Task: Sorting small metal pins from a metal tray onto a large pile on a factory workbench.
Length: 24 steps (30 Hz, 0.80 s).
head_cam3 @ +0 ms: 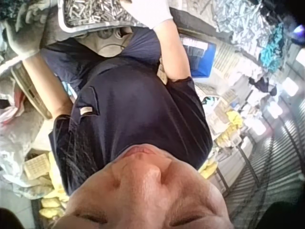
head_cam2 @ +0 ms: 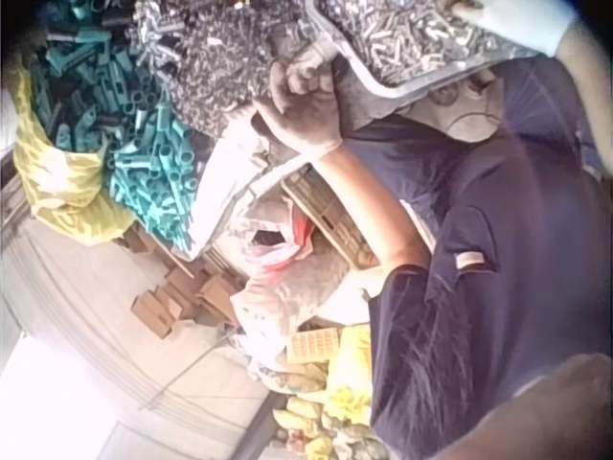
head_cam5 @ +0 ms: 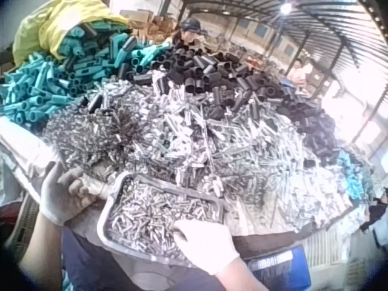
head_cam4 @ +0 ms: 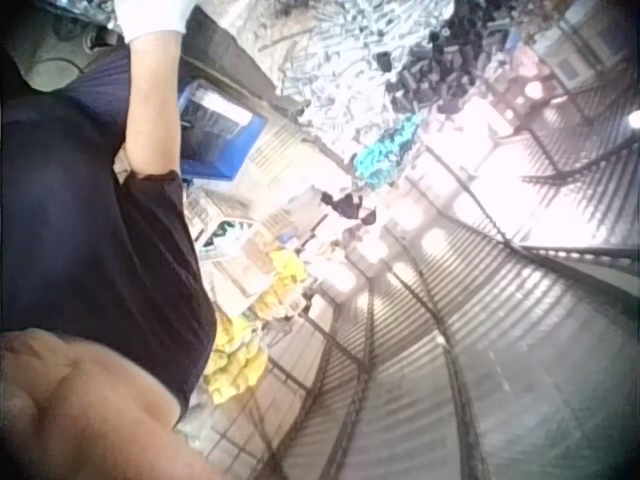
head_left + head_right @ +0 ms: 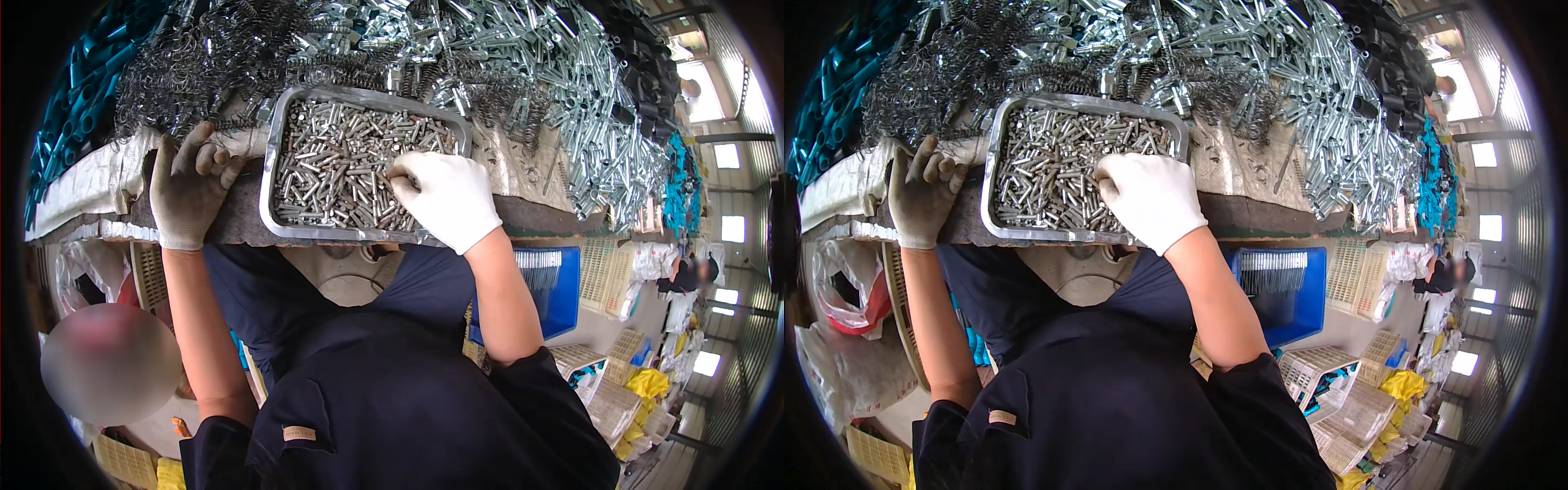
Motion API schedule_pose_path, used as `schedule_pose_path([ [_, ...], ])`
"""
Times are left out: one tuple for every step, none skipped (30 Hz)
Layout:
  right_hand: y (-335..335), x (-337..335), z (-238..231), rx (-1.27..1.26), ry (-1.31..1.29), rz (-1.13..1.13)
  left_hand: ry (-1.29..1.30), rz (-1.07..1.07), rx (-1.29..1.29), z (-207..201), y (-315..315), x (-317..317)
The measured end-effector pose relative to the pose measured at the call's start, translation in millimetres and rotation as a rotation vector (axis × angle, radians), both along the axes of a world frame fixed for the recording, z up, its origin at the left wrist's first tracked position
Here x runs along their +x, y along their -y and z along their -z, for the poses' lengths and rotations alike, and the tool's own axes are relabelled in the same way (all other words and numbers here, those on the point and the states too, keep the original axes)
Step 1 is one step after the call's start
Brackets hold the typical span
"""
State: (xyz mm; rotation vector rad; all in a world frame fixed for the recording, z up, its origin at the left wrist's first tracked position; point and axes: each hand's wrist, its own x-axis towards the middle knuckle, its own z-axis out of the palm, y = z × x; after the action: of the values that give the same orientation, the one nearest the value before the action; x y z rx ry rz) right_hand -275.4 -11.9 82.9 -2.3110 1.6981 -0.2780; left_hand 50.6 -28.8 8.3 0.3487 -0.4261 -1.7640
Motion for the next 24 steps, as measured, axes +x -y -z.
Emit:
schedule_pose_path([
  [0.7,0.8,-1.5,0.062,0.041,0.021,-0.001,0.001,0.0,0.6,-0.9,1.6],
  [-0.1,-2.9,-3.2,0.102,0.224,0.082,0.003,0.004,-0.012,1.6,-2.3,3.5],
  [-1.0,-9.5,-9.0,0.104,0.403,0.142,0.002,0.005,-0.025,2.9,-2.5,3.6],
  [-1.3,-17.3,-11.9,0.117,0.52,0.247,-0.003,0.003,-0.025,3.6,-1.9,3.8],
  [-1.0,-23.2,-13.5,0.13,0.636,0.353,-0.013,0.012,-0.025,4.0,-1.1,4.2],
  [-0.9,-32.8,-2.4,0.135,0.936,0.409,-0.023,0.029,-0.028,3.9,1.2,2.3],
  [0.8,-39.0,2.9,0.236,1.134,0.441,-0.024,0.031,-0.026,5.2,1.6,3.1],
  [1.0,-41.0,7.9,0.264,1.174,0.451,-0.016,0.017,-0.008,6.9,1.5,3.8],
  [0.9,-40.1,9.0,0.286,1.216,0.457,-0.009,0.002,0.004,6.8,1.5,4.1],
  [-0.5,-38.2,10.3,0.305,1.19,0.448,-0.01,0.005,0.0,5.6,1.3,4.7],
  [-2.0,-34.9,11.4,0.324,1.165,0.439,0.003,0.008,-0.009,3.7,1.0,5.4],
  [-1.3,-29.6,14.6,0.311,1.099,0.415,0.016,0.008,-0.012,3.8,0.8,6.0],
  [-1.3,-31.1,14.1,0.313,1.099,0.414,0.017,0.006,-0.011,3.9,1.2,5.7],
  [-1.6,-34.1,12.1,0.419,1.306,0.409,0.008,0.007,-0.01,3.6,1.6,5.0],
  [-1.7,-36.7,10.3,0.526,1.512,0.401,-0.001,0.009,-0.01,3.0,1.9,3.7],
  [0.1,-37.9,9.5,0.51,1.637,0.407,-0.001,0.008,-0.01,1.8,1.8,1.7],
  [2.5,-44.0,14.9,0.492,1.675,0.375,0.0,-0.007,0.011,0.2,1.5,-0.6],
  [4.7,-46.3,15.5,0.52,1.698,0.385,0.003,-0.022,0.032,-0.9,0.7,-1.0],
  [5.9,-48.0,15.2,0.547,1.72,0.395,0.004,-0.022,0.032,-0.7,0.3,0.3],
  [5.5,-49.9,13.0,0.547,1.721,0.394,0.003,-0.01,0.019,0.3,0.0,2.2],
  [4.8,-51.9,9.8,0.633,1.846,0.3,0.0,0.002,0.007,0.9,-0.1,2.4],
  [4.3,-52.4,7.3,0.72,1.966,0.201,-0.001,0.003,0.007,0.7,-0.4,2.1],
  [4.0,-51.9,6.5,0.72,1.965,0.203,0.015,-0.018,0.036,-0.5,-0.8,1.5],
  [3.5,-49.9,4.6,0.6,1.7,0.306,0.033,-0.039,0.066,-1.8,-1.3,1.2],
])
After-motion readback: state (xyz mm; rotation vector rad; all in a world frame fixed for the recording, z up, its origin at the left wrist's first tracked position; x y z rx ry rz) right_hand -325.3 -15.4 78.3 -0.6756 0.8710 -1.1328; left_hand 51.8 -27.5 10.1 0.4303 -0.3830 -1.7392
